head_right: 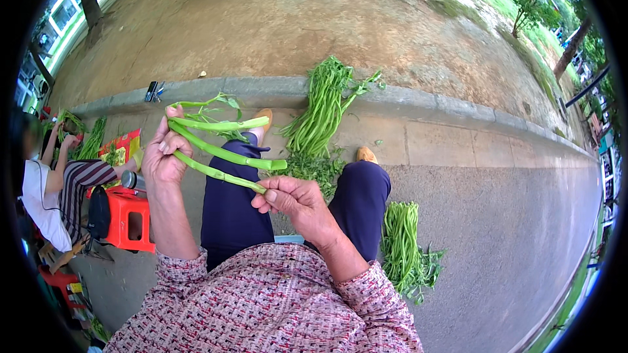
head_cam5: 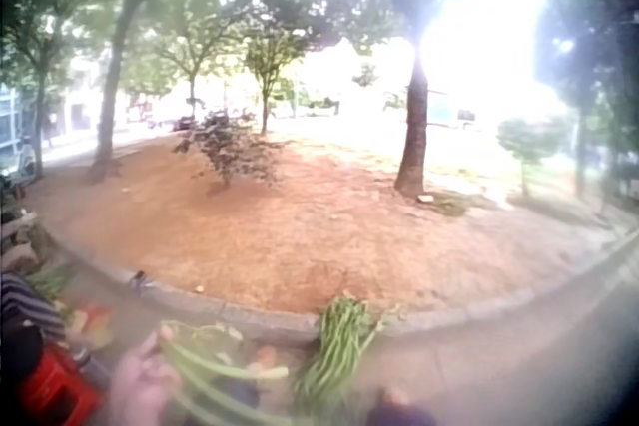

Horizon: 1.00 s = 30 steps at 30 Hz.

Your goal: The person holds green leafy vegetables and removes the stems by hand, placing the trimmed parts into a pile on the ground.

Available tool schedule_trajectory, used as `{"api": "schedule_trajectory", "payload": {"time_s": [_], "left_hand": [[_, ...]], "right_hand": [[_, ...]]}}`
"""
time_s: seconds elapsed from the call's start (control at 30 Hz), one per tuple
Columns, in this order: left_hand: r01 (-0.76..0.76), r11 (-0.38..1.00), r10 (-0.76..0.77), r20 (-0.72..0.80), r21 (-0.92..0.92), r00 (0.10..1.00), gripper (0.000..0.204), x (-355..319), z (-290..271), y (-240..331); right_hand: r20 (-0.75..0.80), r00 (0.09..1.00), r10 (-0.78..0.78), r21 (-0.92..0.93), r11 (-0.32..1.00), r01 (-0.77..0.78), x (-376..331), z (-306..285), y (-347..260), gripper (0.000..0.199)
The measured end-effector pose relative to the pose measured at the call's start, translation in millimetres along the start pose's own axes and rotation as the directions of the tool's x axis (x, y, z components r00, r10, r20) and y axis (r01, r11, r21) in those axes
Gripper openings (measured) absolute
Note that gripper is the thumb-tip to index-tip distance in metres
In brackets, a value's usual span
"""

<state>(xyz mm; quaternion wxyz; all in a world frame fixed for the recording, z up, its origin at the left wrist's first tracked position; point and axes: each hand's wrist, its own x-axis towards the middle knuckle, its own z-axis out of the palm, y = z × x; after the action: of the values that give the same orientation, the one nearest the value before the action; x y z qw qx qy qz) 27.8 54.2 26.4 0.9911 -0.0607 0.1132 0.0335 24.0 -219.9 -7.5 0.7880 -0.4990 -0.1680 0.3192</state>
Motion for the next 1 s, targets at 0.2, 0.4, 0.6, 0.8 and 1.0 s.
{"api": "schedule_trajectory", "payload": {"time_s": [0.2, 0.4, 0.6, 0.8, 1.0], "left_hand": [[-0.028, 0.999, 0.028, 0.015, 0.033, 1.0, 0.028, -6, -2, 8], [-0.079, 0.995, 0.077, 0.03, 0.067, 0.997, 0.027, -8, -12, 18], [-0.14, 0.979, 0.133, 0.056, 0.147, 0.989, 0.029, -7, -22, 22], [-0.154, 0.968, 0.146, 0.055, 0.197, 0.988, 0.028, -5, -23, 10], [-0.18, 0.953, 0.164, 0.085, 0.244, 0.983, 0.026, -5, -22, -1]], "right_hand": [[-0.073, 0.995, -0.073, -0.085, 0.994, 0.066, -7, 21, -6, 0.014], [-0.026, 0.997, -0.067, -0.137, 0.989, 0.063, -10, 29, -6, 0.014], [0.014, 0.999, 0.037, -0.175, 0.984, -0.034, -11, 30, -13, 0.015], [-0.022, 0.999, 0.027, -0.29, 0.957, -0.032, -7, 24, -5, 0.015], [-0.014, 1.0, -0.023, -0.376, 0.927, 0.016, -8, 17, 4, 0.017]]}}
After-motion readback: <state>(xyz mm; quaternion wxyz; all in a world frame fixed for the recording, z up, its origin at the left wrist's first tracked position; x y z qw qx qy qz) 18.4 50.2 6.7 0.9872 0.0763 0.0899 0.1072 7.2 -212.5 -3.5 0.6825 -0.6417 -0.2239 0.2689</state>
